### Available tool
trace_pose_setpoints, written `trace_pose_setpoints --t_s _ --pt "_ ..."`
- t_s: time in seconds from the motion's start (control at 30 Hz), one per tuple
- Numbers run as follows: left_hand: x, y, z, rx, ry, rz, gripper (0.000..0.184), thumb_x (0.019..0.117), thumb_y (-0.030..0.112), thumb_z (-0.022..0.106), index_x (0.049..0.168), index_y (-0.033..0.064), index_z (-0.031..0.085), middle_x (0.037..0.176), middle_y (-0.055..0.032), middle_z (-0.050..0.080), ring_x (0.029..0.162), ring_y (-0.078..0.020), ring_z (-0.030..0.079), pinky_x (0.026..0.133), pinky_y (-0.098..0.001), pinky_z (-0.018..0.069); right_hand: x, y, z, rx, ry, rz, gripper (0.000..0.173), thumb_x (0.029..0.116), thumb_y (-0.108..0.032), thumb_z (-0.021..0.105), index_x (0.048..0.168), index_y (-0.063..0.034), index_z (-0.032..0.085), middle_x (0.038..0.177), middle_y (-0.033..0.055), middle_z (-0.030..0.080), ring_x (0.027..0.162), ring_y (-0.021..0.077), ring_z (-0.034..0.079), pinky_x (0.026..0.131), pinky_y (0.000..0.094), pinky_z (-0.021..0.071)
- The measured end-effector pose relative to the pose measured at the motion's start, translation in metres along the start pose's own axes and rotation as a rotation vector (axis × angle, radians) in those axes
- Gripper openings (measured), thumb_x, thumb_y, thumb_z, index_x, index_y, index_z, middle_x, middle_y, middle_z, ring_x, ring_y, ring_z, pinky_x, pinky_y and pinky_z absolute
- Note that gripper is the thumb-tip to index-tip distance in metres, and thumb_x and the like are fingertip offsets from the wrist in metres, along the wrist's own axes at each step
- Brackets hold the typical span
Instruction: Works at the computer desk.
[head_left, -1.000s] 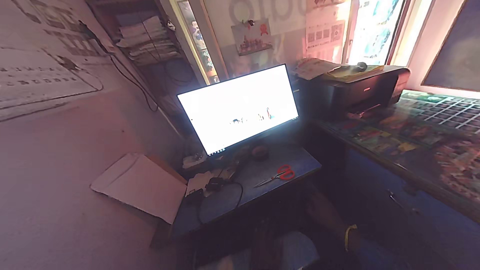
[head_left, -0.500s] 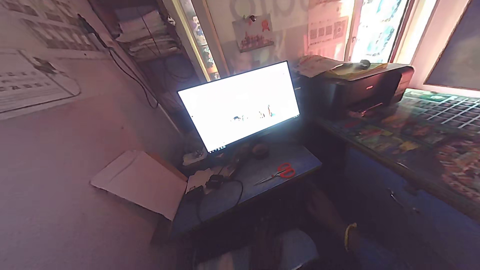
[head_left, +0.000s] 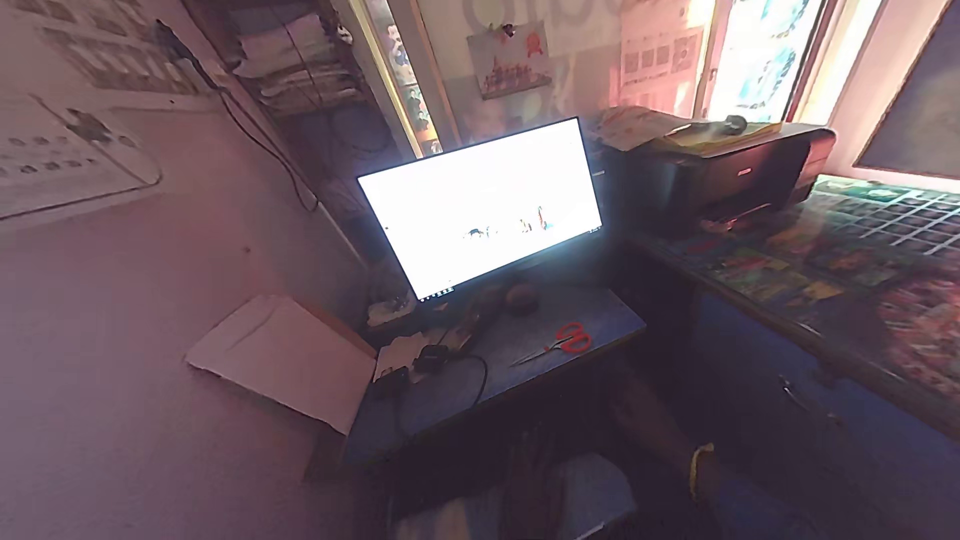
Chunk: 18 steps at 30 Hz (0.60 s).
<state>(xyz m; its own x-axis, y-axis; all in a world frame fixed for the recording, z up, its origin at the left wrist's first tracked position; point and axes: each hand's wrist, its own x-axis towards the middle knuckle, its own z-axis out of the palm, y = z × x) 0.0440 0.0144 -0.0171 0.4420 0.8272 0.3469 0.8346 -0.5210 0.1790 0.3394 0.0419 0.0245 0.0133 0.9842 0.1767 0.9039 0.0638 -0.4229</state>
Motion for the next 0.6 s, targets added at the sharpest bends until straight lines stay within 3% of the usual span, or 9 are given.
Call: trace_pose_setpoints --t_s 0.43,0.5,0.6 --pt "0.0018 -0.0027 0.0012 0.000 0.009 0.014 0.053 0.1041 0.048 0.044 0.143 0.0162 0.061 0.160 -0.0114 0.045 0.150 -0.0328 0.039 0.122 -0.0574 0.0287 0.0016 0.0012 0.0011 0.015 0.031 -0.029 0.048 0.1040 -0.041 0.050 0.147 -0.0203 0.057 0.155 0.0092 0.050 0.141 0.0277 0.050 0.116 0.0454 0.0426" --pt "0.0010 -0.0021 0.0016 -0.007 -0.008 0.008 0.053 0.1043 0.048 0.044 0.143 0.0157 0.061 0.160 -0.0115 0.044 0.150 -0.0333 0.038 0.122 -0.0580 0.0281 0.0004 -0.0002 -0.0005 -0.003 0.036 -0.021 0.048 0.1034 -0.040 0.050 0.145 -0.0176 0.059 0.154 0.0098 0.052 0.142 0.0284 0.049 0.117 0.0459 0.0411" --pt "0.0026 -0.0002 0.0006 -0.004 -0.007 -0.007 0.052 0.1034 0.046 0.045 0.143 0.0166 0.061 0.161 -0.0088 0.044 0.150 -0.0315 0.038 0.122 -0.0567 0.0295 0.0027 -0.0028 -0.0054 -0.019 -0.021 0.044 0.050 0.1033 -0.039 0.050 0.143 -0.0095 0.059 0.158 0.0167 0.045 0.147 0.0320 0.042 0.121 0.0460 0.0359"
